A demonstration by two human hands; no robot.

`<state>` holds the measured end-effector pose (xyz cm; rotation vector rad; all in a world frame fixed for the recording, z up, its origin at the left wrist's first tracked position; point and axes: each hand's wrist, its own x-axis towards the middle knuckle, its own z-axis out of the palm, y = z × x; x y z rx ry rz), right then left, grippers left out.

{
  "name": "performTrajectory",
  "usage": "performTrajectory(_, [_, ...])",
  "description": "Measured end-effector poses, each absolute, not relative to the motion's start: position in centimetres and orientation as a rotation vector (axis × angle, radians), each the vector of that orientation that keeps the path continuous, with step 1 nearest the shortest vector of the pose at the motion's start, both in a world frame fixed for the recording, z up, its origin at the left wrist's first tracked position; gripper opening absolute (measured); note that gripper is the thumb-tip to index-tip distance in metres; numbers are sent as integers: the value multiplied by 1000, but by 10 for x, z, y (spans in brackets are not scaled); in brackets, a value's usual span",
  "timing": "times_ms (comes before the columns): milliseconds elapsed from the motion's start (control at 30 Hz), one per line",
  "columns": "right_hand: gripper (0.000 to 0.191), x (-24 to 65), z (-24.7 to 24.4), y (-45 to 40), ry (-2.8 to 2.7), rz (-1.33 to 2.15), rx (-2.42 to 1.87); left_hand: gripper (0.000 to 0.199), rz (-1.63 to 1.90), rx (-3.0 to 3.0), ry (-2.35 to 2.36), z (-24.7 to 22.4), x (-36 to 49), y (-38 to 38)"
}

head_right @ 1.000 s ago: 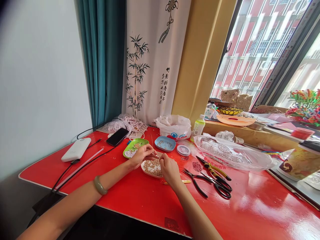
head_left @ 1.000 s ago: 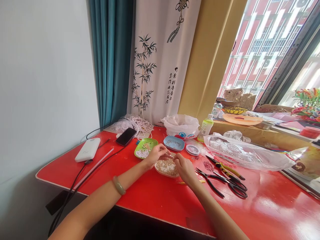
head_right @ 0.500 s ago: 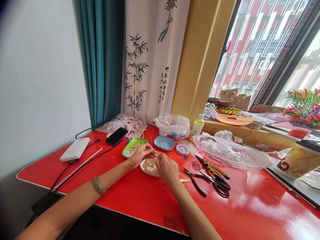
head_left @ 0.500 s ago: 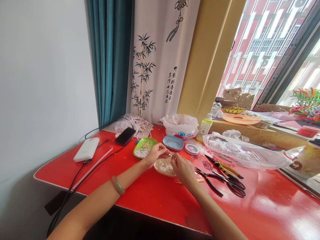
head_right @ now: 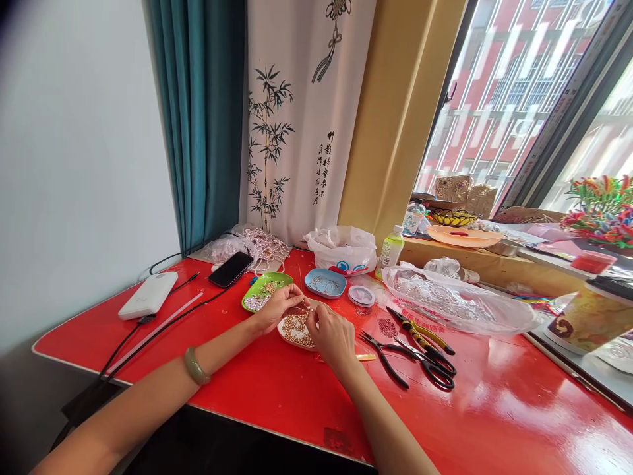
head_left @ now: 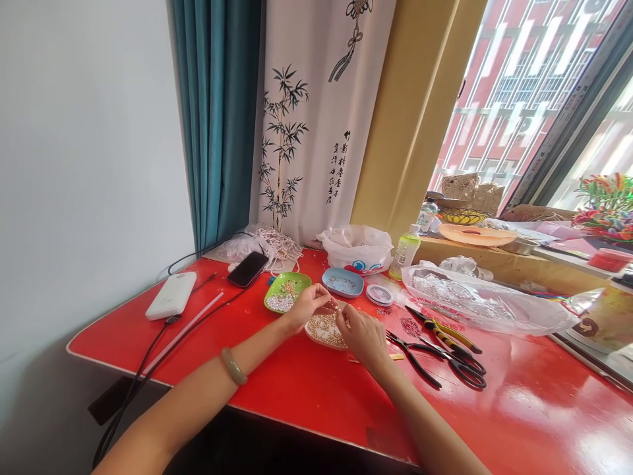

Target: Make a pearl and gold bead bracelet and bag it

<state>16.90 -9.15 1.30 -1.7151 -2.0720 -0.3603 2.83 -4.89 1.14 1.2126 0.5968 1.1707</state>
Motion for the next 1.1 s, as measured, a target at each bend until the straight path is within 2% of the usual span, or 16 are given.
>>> performTrajectory(433, [22, 171, 12, -91, -2099, -411, -1735, 20, 1172, 1221, 602, 12, 29, -49])
performTrajectory(700, [38, 169, 12, -90, -2054, -454, -1805, 21, 1146, 1236, 595, 10, 29, -49])
performTrajectory(933, [26, 169, 13, -90, -2050, -458, -1855, 19, 1139, 1246, 610, 9, 29, -49])
performTrajectory(1100, [31, 168, 15, -92, -2053, -441, -1888, 21, 1135, 1263, 615, 8, 30, -48])
